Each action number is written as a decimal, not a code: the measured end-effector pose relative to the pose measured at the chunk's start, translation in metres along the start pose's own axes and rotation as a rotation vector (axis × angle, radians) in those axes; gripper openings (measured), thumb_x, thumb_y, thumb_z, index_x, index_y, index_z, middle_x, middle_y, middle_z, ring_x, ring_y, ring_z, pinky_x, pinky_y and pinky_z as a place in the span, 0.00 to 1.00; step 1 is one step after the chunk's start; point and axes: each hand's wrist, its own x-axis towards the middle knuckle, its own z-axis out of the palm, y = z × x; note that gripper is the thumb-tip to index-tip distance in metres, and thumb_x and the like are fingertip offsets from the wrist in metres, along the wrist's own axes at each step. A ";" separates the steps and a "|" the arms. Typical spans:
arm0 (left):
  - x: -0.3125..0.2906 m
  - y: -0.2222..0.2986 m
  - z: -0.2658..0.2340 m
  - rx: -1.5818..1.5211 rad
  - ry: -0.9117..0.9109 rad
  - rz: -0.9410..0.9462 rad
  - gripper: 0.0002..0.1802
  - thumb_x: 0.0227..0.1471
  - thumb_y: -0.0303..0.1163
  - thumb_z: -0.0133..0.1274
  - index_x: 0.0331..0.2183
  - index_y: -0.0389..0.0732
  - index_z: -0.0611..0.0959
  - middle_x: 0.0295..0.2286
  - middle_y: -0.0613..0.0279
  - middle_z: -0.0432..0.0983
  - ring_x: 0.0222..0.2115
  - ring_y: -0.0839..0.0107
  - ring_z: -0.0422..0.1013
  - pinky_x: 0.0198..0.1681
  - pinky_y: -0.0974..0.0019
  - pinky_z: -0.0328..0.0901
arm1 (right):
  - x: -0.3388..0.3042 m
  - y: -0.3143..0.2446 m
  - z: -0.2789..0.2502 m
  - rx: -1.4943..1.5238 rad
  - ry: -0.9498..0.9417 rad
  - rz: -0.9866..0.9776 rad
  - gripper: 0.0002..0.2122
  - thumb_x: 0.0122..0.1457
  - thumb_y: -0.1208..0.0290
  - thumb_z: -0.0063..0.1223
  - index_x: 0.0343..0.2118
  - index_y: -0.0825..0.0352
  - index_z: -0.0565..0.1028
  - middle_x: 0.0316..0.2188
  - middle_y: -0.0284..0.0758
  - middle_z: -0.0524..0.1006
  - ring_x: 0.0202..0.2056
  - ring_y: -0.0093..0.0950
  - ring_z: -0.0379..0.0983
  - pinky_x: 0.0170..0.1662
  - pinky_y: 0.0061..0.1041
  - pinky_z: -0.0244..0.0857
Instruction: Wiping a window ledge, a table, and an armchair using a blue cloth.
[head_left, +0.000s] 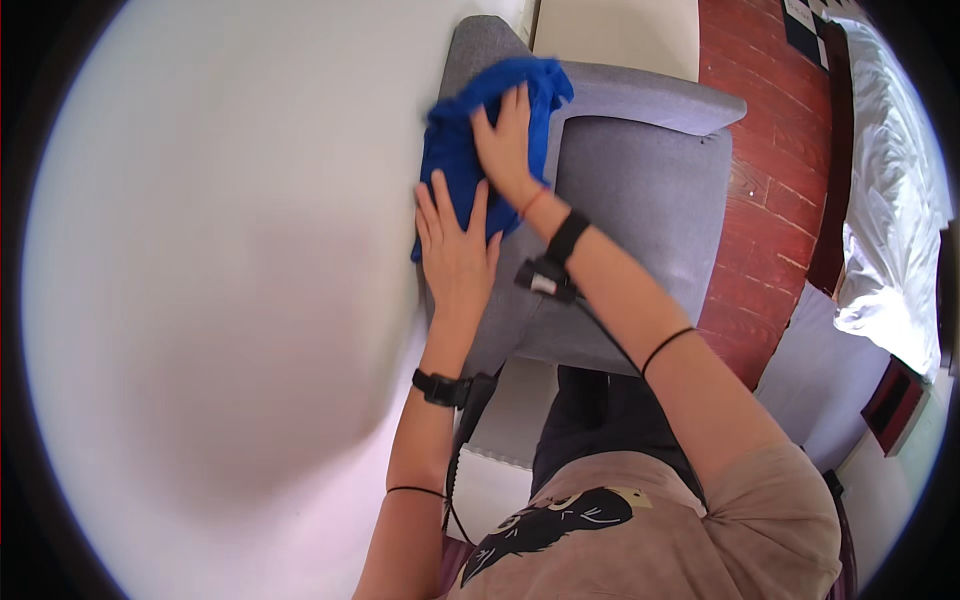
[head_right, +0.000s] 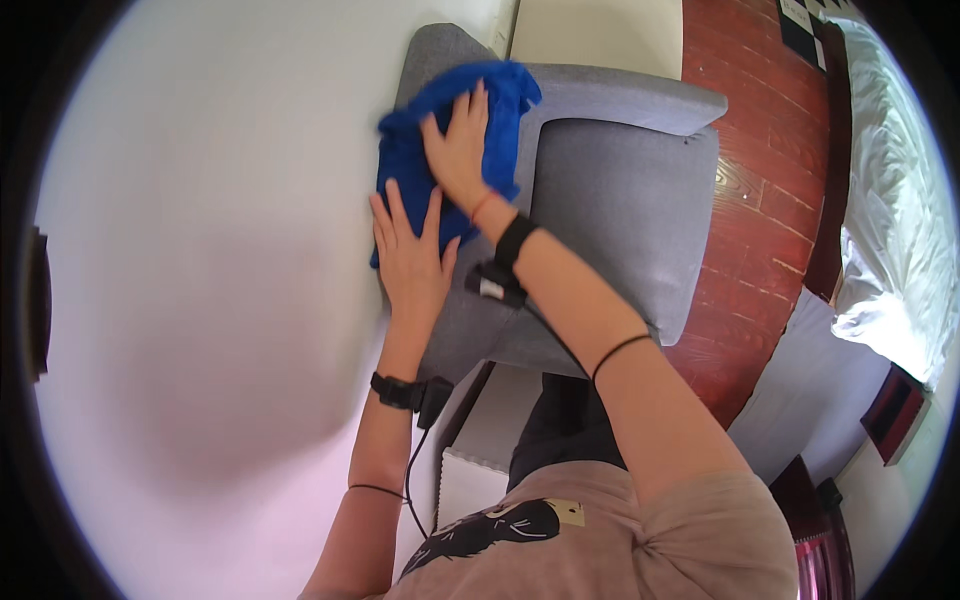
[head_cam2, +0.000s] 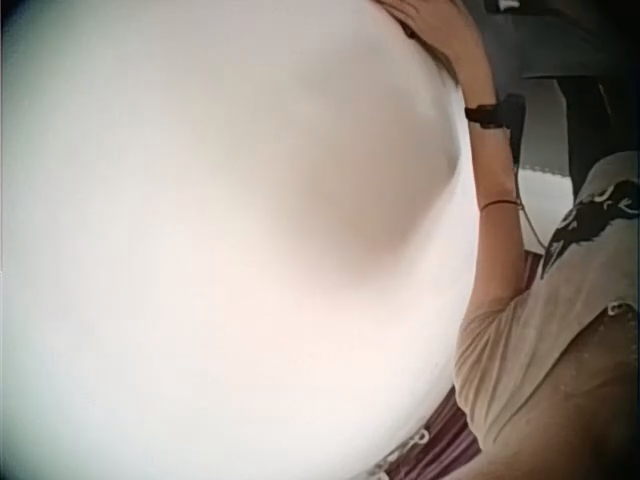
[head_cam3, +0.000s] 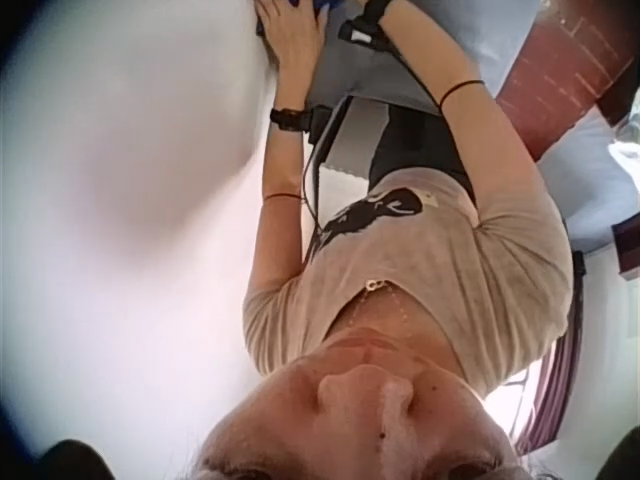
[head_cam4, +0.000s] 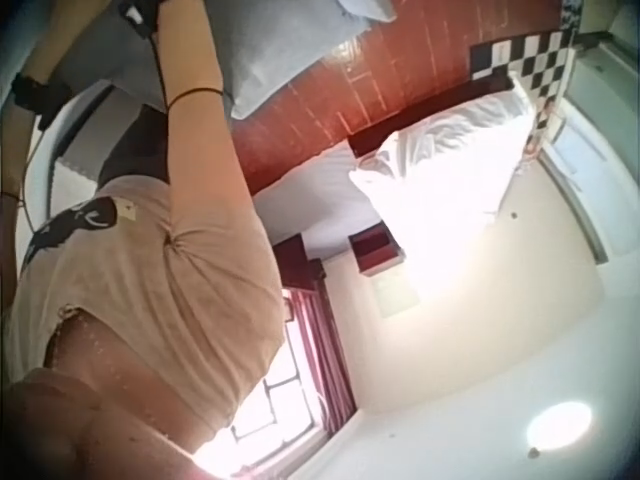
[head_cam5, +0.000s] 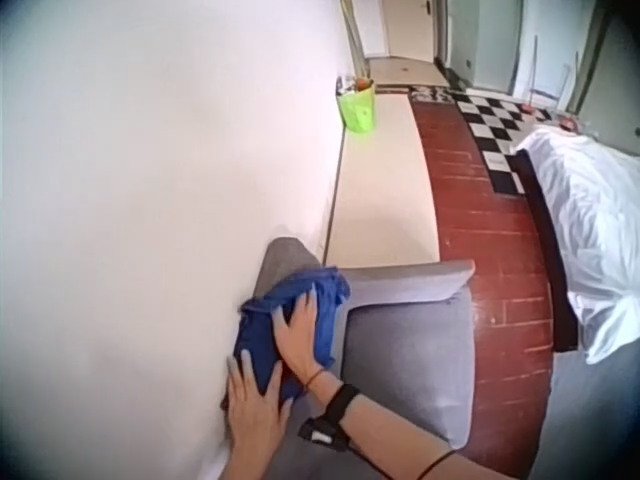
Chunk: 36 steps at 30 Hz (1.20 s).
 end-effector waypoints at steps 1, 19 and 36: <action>0.011 0.000 0.003 0.034 -0.007 0.028 0.39 0.44 0.32 0.61 0.58 0.48 0.68 0.62 0.40 0.45 0.61 0.34 0.45 0.61 0.44 0.51 | 0.019 0.003 0.001 -0.051 0.013 0.028 0.33 0.59 0.58 0.49 0.60 0.78 0.56 0.63 0.60 0.48 0.65 0.54 0.42 0.66 0.41 0.38; -0.214 0.029 0.006 0.176 -0.356 -0.008 0.22 0.48 0.29 0.51 0.48 0.36 0.78 0.60 0.56 0.59 0.59 0.47 0.55 0.60 0.47 0.52 | -0.308 0.080 -0.054 -0.038 -0.390 0.384 0.26 0.61 0.68 0.38 0.54 0.89 0.56 0.62 0.66 0.45 0.64 0.59 0.41 0.67 0.41 0.38; -0.153 0.011 0.023 0.175 -0.094 -0.019 0.29 0.47 0.30 0.56 0.53 0.41 0.73 0.61 0.58 0.55 0.60 0.36 0.50 0.59 0.41 0.53 | -0.216 0.047 -0.020 0.054 -0.127 0.443 0.23 0.56 0.70 0.44 0.55 0.76 0.62 0.59 0.50 0.60 0.60 0.51 0.53 0.61 0.38 0.52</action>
